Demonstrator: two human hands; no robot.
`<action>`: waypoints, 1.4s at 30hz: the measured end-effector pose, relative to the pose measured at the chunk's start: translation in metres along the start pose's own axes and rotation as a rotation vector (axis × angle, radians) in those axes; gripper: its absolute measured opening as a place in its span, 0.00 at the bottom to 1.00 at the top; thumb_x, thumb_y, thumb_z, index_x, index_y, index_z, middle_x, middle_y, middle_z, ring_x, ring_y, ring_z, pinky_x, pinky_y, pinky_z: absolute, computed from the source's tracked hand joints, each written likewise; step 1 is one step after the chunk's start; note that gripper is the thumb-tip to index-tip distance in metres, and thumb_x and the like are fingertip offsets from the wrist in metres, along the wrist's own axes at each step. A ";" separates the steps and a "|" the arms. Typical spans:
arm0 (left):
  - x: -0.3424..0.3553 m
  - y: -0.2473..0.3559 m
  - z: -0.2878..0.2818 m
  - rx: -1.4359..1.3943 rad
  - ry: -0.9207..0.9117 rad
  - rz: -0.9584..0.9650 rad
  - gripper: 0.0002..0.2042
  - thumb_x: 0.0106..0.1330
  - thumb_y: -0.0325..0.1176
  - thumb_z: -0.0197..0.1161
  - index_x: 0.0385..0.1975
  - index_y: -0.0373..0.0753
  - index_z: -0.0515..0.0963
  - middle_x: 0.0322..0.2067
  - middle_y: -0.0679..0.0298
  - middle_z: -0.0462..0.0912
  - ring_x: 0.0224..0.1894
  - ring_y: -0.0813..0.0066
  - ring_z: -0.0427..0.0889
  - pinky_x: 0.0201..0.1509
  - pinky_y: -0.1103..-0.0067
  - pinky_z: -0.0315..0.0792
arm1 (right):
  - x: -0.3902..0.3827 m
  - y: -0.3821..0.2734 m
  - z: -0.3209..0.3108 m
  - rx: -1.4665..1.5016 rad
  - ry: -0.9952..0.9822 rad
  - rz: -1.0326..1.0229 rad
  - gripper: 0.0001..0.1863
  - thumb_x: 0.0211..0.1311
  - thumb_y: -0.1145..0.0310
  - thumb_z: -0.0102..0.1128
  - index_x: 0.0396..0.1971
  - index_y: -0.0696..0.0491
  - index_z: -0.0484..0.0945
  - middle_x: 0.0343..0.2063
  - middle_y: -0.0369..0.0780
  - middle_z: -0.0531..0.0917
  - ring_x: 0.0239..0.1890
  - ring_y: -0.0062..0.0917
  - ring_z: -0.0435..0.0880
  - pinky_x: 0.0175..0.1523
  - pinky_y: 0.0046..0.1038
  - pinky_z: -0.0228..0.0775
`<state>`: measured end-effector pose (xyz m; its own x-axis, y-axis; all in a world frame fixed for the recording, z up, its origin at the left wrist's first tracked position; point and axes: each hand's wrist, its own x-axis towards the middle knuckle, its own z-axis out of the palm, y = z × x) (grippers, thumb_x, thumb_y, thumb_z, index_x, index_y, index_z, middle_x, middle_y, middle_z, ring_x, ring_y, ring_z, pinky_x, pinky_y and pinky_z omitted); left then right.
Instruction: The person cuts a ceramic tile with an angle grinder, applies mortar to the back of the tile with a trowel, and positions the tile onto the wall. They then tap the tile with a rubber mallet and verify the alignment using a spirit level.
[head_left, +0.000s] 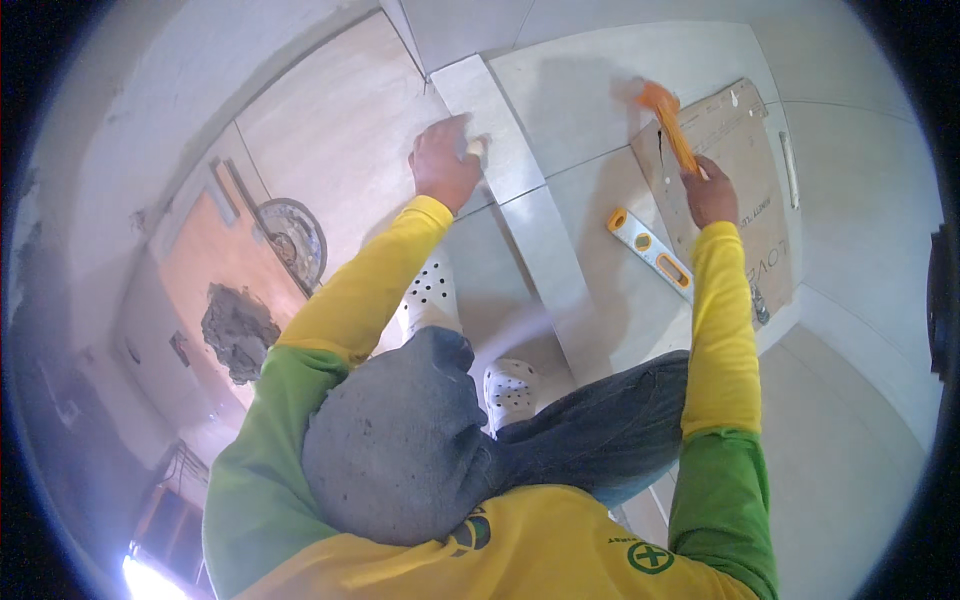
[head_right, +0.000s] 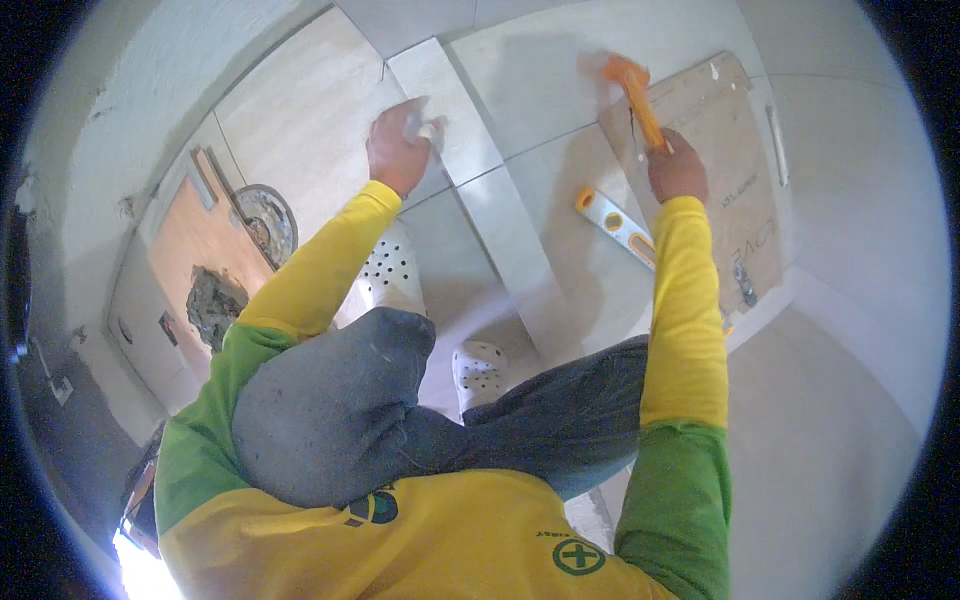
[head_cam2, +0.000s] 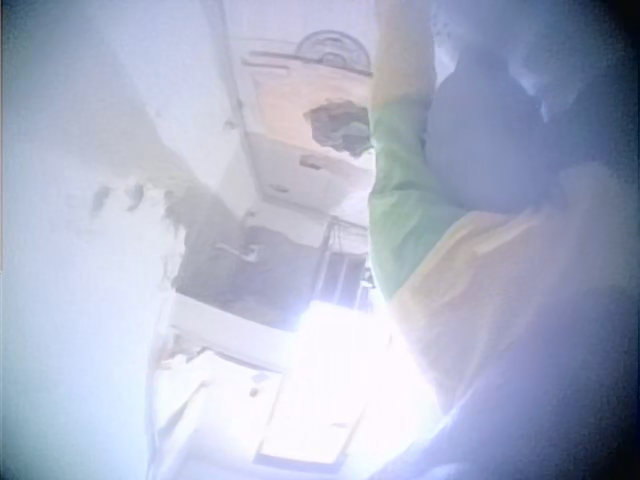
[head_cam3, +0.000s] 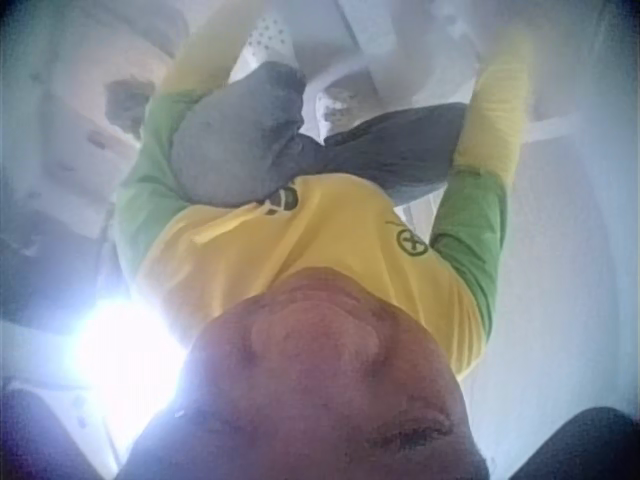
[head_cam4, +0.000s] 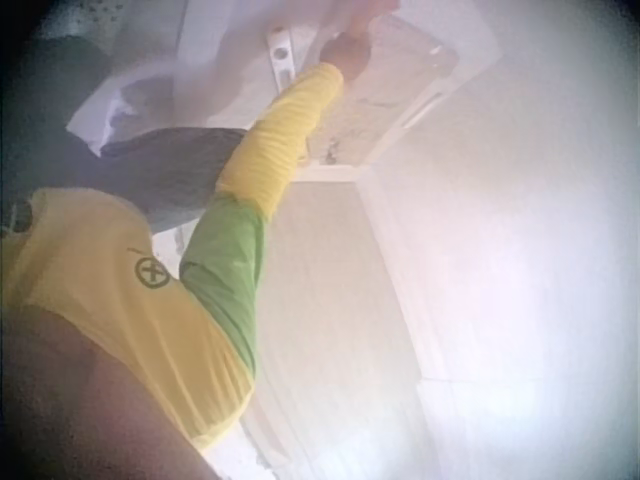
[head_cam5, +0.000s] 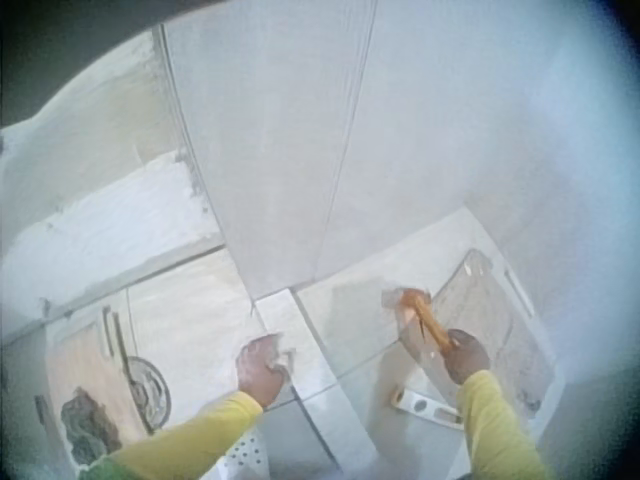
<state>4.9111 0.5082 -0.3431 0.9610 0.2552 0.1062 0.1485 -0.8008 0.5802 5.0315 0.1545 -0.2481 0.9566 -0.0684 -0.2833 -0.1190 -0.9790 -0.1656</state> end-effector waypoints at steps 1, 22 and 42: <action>-0.001 -0.001 0.000 -0.268 -0.021 -0.320 0.24 0.60 0.46 0.67 0.54 0.42 0.75 0.51 0.55 0.77 0.54 0.63 0.75 0.60 0.65 0.66 | 0.006 -0.005 0.016 0.044 0.030 0.012 0.20 0.59 0.58 0.58 0.51 0.47 0.77 0.45 0.48 0.83 0.49 0.45 0.80 0.54 0.42 0.72; 0.026 -0.030 -0.008 -0.872 -0.332 -0.857 0.17 0.57 0.45 0.69 0.40 0.38 0.82 0.32 0.68 0.83 0.30 0.82 0.75 0.33 0.83 0.70 | -0.032 -0.137 0.111 0.327 -0.384 -0.294 0.22 0.57 0.51 0.64 0.36 0.57 0.84 0.31 0.43 0.86 0.35 0.30 0.84 0.44 0.28 0.73; 0.032 -0.033 -0.002 -1.003 -0.161 -0.888 0.09 0.58 0.33 0.68 0.31 0.33 0.83 0.24 0.68 0.79 0.24 0.81 0.75 0.30 0.82 0.69 | -0.029 -0.138 0.127 0.403 -0.311 -0.262 0.19 0.54 0.53 0.63 0.38 0.53 0.84 0.35 0.46 0.86 0.39 0.39 0.85 0.48 0.35 0.75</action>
<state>4.9362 0.5436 -0.3573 0.6567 0.3550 -0.6654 0.5628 0.3566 0.7457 4.9870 0.3160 -0.3366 0.8520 0.2864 -0.4383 -0.0383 -0.8008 -0.5977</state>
